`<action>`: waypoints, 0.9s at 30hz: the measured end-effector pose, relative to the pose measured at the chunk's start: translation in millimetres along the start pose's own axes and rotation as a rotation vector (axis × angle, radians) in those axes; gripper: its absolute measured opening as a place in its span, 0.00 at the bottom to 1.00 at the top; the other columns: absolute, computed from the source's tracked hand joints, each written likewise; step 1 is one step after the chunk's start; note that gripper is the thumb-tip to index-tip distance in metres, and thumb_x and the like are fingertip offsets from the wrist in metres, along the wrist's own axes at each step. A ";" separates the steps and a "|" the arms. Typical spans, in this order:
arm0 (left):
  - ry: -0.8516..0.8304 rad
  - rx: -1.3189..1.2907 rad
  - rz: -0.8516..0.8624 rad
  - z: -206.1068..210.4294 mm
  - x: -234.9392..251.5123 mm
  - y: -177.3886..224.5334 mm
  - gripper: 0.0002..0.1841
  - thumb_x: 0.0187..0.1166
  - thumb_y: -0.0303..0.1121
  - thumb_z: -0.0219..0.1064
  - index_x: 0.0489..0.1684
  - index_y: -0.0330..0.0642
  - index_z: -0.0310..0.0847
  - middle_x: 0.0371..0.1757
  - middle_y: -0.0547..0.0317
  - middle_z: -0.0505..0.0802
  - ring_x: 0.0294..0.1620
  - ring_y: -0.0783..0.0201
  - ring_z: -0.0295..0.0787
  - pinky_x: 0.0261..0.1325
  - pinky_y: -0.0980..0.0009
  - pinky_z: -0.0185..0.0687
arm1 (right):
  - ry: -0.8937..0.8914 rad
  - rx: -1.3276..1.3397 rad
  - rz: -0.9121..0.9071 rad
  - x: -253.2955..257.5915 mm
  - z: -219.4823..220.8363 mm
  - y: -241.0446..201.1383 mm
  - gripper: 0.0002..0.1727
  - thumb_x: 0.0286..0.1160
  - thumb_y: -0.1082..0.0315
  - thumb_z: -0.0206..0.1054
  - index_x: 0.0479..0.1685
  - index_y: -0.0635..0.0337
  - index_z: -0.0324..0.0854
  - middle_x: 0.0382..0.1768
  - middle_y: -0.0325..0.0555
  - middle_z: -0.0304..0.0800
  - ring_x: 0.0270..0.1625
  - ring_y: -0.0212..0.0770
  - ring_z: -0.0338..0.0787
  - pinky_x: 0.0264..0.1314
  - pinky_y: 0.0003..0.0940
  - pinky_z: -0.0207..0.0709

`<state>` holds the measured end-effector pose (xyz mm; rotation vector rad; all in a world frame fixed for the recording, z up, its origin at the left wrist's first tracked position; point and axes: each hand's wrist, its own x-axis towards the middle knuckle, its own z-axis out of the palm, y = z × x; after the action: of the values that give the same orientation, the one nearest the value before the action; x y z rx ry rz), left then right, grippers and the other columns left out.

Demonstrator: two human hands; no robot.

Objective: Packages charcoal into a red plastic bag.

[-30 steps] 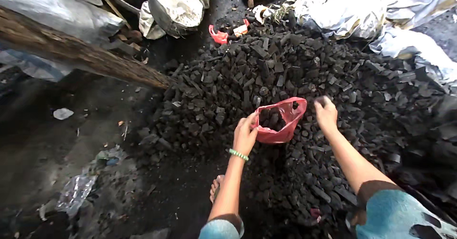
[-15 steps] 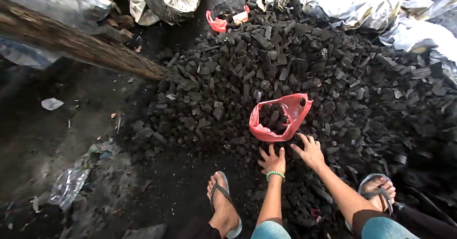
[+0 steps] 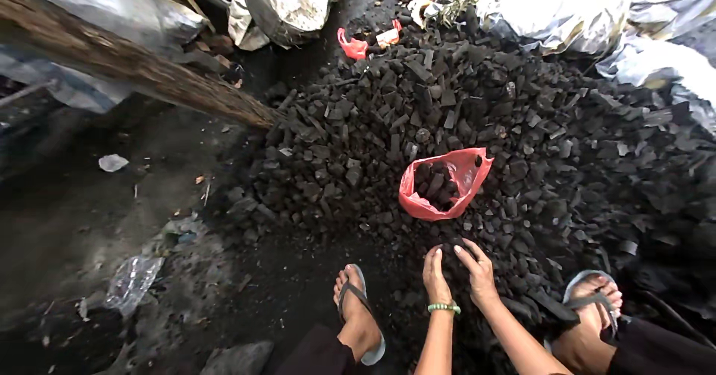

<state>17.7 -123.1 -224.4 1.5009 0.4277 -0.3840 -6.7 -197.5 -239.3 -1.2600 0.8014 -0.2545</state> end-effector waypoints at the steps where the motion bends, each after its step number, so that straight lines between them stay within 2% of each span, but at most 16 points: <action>1: 0.002 -0.059 0.004 2.1 -5.4 4.8 0.20 0.90 0.33 0.50 0.67 0.30 0.81 0.71 0.44 0.84 0.72 0.56 0.77 0.76 0.57 0.68 | 0.001 0.025 -0.030 -2.8 -0.6 -7.8 0.24 0.72 0.62 0.68 0.64 0.68 0.83 0.63 0.54 0.87 0.62 0.39 0.87 0.66 0.38 0.80; 3: 0.004 -0.154 0.052 11.2 -11.8 22.5 0.19 0.87 0.34 0.51 0.63 0.32 0.82 0.65 0.48 0.87 0.65 0.61 0.80 0.68 0.60 0.75 | -0.001 0.064 -0.131 -4.5 1.6 -31.5 0.22 0.68 0.62 0.68 0.59 0.66 0.86 0.58 0.48 0.88 0.59 0.35 0.87 0.63 0.35 0.82; 5: -0.029 -0.210 0.151 22.7 -13.2 54.5 0.19 0.85 0.36 0.52 0.63 0.36 0.82 0.63 0.52 0.87 0.63 0.64 0.82 0.66 0.61 0.78 | -0.012 0.101 -0.272 0.5 8.7 -63.8 0.21 0.68 0.61 0.67 0.57 0.62 0.88 0.56 0.43 0.89 0.58 0.34 0.88 0.62 0.37 0.84; 7: -0.094 -0.192 0.270 33.1 -7.1 92.5 0.20 0.85 0.41 0.53 0.64 0.41 0.83 0.65 0.58 0.88 0.63 0.68 0.82 0.65 0.64 0.79 | -0.045 0.171 -0.393 13.5 18.6 -97.3 0.20 0.69 0.59 0.68 0.59 0.58 0.88 0.57 0.39 0.89 0.58 0.33 0.88 0.61 0.37 0.85; 10: -0.191 -0.151 0.336 48.9 24.6 142.0 0.21 0.89 0.42 0.51 0.69 0.39 0.80 0.64 0.56 0.87 0.62 0.67 0.83 0.66 0.64 0.80 | -0.064 0.251 -0.413 43.6 40.4 -136.8 0.21 0.75 0.60 0.65 0.64 0.58 0.83 0.56 0.38 0.89 0.55 0.30 0.89 0.59 0.34 0.86; 12: -0.240 -0.151 0.167 55.3 58.5 155.0 0.26 0.92 0.50 0.48 0.77 0.42 0.74 0.68 0.50 0.86 0.65 0.58 0.82 0.67 0.55 0.79 | -0.067 0.167 -0.261 68.2 52.5 -145.6 0.22 0.83 0.61 0.62 0.72 0.61 0.78 0.61 0.46 0.87 0.60 0.35 0.87 0.64 0.38 0.83; 13: -0.247 -0.138 0.040 55.1 73.5 156.8 0.31 0.91 0.58 0.45 0.83 0.47 0.69 0.72 0.49 0.83 0.69 0.55 0.81 0.67 0.50 0.79 | -0.115 0.039 -0.151 81.2 53.8 -145.0 0.25 0.88 0.58 0.59 0.78 0.62 0.73 0.69 0.53 0.83 0.69 0.42 0.84 0.72 0.45 0.77; 15: -0.225 -0.082 -0.193 44.6 95.3 152.4 0.42 0.84 0.72 0.42 0.92 0.54 0.56 0.88 0.46 0.69 0.86 0.45 0.65 0.79 0.32 0.64 | -0.279 -0.319 -0.013 105.6 49.9 -139.9 0.31 0.93 0.53 0.52 0.86 0.64 0.65 0.82 0.64 0.71 0.85 0.57 0.70 0.86 0.60 0.60; 17: -0.162 0.022 -0.268 33.4 99.7 147.9 0.45 0.81 0.74 0.43 0.94 0.56 0.52 0.92 0.44 0.61 0.90 0.39 0.55 0.80 0.25 0.54 | -0.433 -0.672 -0.047 120.4 43.1 -139.6 0.33 0.94 0.51 0.48 0.88 0.65 0.63 0.86 0.68 0.63 0.89 0.65 0.62 0.89 0.65 0.52; 18: -0.166 0.085 -0.276 27.8 96.9 149.3 0.45 0.82 0.73 0.43 0.95 0.56 0.47 0.93 0.42 0.56 0.91 0.36 0.50 0.79 0.24 0.50 | -0.498 -0.805 -0.088 120.8 40.9 -145.3 0.32 0.95 0.51 0.47 0.88 0.64 0.64 0.89 0.67 0.59 0.90 0.65 0.60 0.90 0.65 0.51; 19: -0.184 0.180 -0.269 22.4 95.1 150.1 0.44 0.83 0.72 0.42 0.96 0.57 0.43 0.94 0.41 0.55 0.91 0.34 0.51 0.78 0.23 0.53 | -0.555 -0.920 -0.142 117.8 39.4 -152.1 0.31 0.95 0.51 0.47 0.87 0.62 0.66 0.90 0.65 0.56 0.91 0.64 0.60 0.90 0.64 0.52; 21: -0.251 0.488 -0.205 12.4 94.4 154.7 0.41 0.90 0.64 0.41 0.98 0.53 0.32 0.93 0.34 0.54 0.88 0.31 0.59 0.78 0.30 0.64 | -0.635 -1.108 -0.264 108.9 37.0 -164.4 0.28 0.94 0.50 0.49 0.83 0.55 0.74 0.92 0.62 0.54 0.90 0.63 0.63 0.88 0.62 0.58; 22: -0.279 0.746 -0.134 10.0 93.3 162.7 0.38 0.94 0.56 0.42 0.97 0.47 0.33 0.90 0.28 0.60 0.83 0.30 0.67 0.77 0.34 0.70 | -0.665 -1.186 -0.313 105.5 36.3 -171.0 0.27 0.93 0.50 0.50 0.81 0.52 0.77 0.92 0.61 0.54 0.88 0.63 0.66 0.85 0.62 0.61; 23: -0.282 1.043 -0.053 9.7 88.2 174.4 0.35 0.95 0.48 0.45 0.97 0.43 0.39 0.85 0.26 0.69 0.79 0.32 0.74 0.76 0.37 0.72 | -0.686 -1.263 -0.354 102.7 35.5 -178.6 0.26 0.93 0.49 0.51 0.80 0.51 0.79 0.91 0.61 0.55 0.86 0.63 0.69 0.82 0.63 0.65; 25: -0.243 1.527 0.089 11.2 67.5 193.8 0.30 0.90 0.35 0.56 0.93 0.50 0.57 0.77 0.33 0.81 0.73 0.34 0.81 0.71 0.37 0.75 | -0.680 -1.399 -0.424 95.7 29.9 -190.0 0.27 0.91 0.48 0.56 0.78 0.52 0.79 0.90 0.61 0.58 0.84 0.65 0.71 0.78 0.65 0.70; 27: -0.208 1.786 0.199 10.3 48.9 203.5 0.24 0.85 0.28 0.60 0.82 0.48 0.74 0.68 0.36 0.88 0.68 0.35 0.85 0.64 0.36 0.78 | -0.652 -1.524 -0.491 88.6 18.9 -196.6 0.29 0.84 0.47 0.65 0.76 0.57 0.80 0.89 0.62 0.61 0.85 0.69 0.68 0.77 0.66 0.71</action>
<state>161.4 -124.9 -71.9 3.1220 -0.4442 -0.8355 117.3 -298.0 -93.0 -2.7590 -0.0534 0.5000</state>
